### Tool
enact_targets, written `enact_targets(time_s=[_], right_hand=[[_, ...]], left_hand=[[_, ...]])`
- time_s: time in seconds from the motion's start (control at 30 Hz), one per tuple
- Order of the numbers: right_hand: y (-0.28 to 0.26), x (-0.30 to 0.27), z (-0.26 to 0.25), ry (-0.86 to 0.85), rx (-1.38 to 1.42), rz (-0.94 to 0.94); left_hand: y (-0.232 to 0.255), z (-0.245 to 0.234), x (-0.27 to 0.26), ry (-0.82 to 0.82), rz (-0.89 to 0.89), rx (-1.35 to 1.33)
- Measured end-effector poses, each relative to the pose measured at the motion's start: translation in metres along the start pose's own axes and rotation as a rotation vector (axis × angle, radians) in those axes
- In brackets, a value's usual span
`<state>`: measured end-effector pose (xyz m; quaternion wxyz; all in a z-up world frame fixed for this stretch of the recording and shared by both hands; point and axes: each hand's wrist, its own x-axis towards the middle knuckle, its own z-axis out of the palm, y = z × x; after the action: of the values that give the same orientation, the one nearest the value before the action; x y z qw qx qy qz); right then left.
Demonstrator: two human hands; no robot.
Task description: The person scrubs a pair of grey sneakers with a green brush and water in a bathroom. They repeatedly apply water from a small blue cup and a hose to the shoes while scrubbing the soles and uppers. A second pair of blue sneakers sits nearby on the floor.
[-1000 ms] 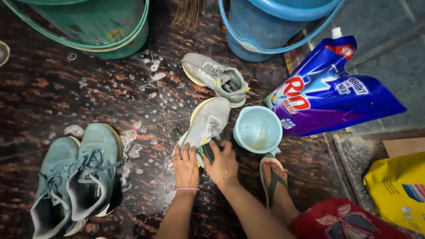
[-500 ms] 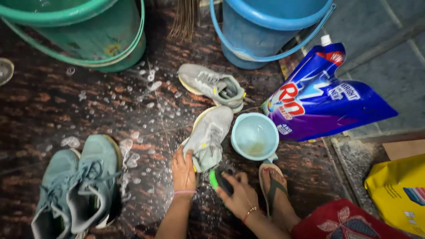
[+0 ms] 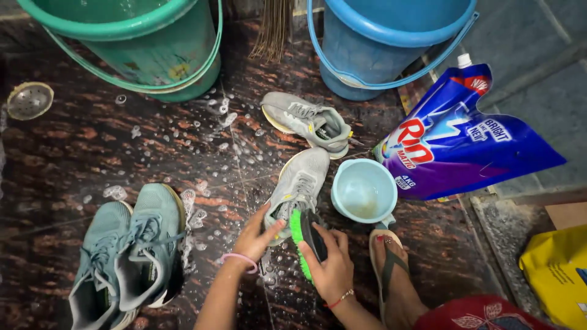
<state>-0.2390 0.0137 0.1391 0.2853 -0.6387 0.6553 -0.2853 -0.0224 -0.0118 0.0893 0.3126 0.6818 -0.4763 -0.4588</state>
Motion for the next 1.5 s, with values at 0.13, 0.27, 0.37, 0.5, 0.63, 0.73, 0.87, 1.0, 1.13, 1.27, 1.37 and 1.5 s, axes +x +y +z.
enact_targets(time_s=[0.13,0.27,0.37,0.5,0.63,0.73,0.87,1.0,1.13,1.27,1.37,1.5], right_hand=[[0.008,0.026,0.02,-0.069,0.402,0.246],[0.0,0.045,0.017,-0.431,0.982,0.868],[-0.009,0.069,0.015,-0.598,0.946,1.01],[-0.009,0.1,0.062,-0.733,0.682,0.917],[-0.004,0.134,0.102,-0.69,-0.091,0.507],[-0.01,0.085,0.099,-0.587,-0.35,0.116],[-0.037,0.111,0.086,-0.644,-0.355,0.283],[-0.052,0.086,0.078,-0.68,-0.408,0.219],[-0.022,0.066,0.073,-0.442,-0.36,-0.051],[-0.025,0.074,0.081,-0.513,-0.32,0.148],[-0.007,0.054,0.045,-0.757,-0.112,0.227],[-0.004,0.08,-0.009,-0.67,-0.035,0.2]], left_hand=[[0.004,0.003,0.043,0.167,0.116,0.379],[-0.001,0.007,0.068,0.218,-0.127,0.421],[-0.02,-0.004,0.07,0.191,-0.224,0.252],[-0.052,0.007,0.053,0.142,-0.096,0.016],[-0.068,0.027,0.027,0.165,-0.213,-0.105],[-0.07,0.021,0.023,0.14,-0.298,-0.669],[-0.053,0.044,0.011,0.213,-0.362,-0.758],[-0.039,0.027,0.025,0.276,-0.339,-0.765],[-0.032,0.037,0.009,0.244,-0.333,-0.624],[-0.003,0.03,0.031,0.255,-0.25,-0.228],[0.006,0.028,0.013,0.462,-0.06,0.228],[0.037,0.075,-0.003,0.868,-0.305,-0.542]])
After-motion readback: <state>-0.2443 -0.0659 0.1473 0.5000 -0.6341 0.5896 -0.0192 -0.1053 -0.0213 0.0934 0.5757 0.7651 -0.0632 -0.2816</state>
